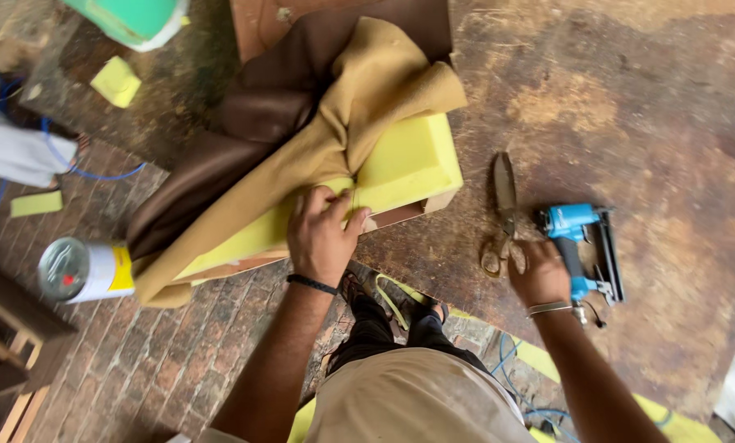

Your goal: The person staples brown fabric over a yellow foam cushion using a pneumatic staple gun, creating a tufted pattern by pulling and securing the fabric at multiple points. They trim excess fabric with scissors and continue stapling around the edges to secure the upholstery.

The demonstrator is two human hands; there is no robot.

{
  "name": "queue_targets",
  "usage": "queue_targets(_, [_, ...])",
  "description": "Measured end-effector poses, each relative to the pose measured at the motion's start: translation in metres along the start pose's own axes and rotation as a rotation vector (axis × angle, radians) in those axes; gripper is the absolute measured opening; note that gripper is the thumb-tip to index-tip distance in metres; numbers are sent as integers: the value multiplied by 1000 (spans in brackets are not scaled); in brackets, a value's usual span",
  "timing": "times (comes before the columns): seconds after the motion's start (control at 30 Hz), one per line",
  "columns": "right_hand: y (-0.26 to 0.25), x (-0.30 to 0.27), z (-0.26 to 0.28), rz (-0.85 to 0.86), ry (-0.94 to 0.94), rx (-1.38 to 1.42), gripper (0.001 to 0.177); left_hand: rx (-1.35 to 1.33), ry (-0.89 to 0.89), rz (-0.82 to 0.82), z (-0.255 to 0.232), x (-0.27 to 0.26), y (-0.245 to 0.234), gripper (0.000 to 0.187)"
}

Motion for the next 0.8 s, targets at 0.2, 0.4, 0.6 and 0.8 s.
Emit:
queue_targets(0.2, [36,19,23,251,237,109,63,-146,-121,-26,16,1,8,11])
queue_targets(0.4, [49,1,-13,439,828,1258,23,-595,-336,124,39,4,16,12])
queue_targets(0.6, [-19,-84,32,519,306,1027,50,-1015,-545,185,47,9,27,12])
queue_targets(0.8, [-46,-104,123,980,29,1383,57,-1204,-715,240,57,9,39,12])
Point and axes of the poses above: each hand's wrist, its own x-axis towards the middle knuckle, its own y-axis out of the palm, z = x × y, the point moved 3 cm from there along x, towards the middle knuckle
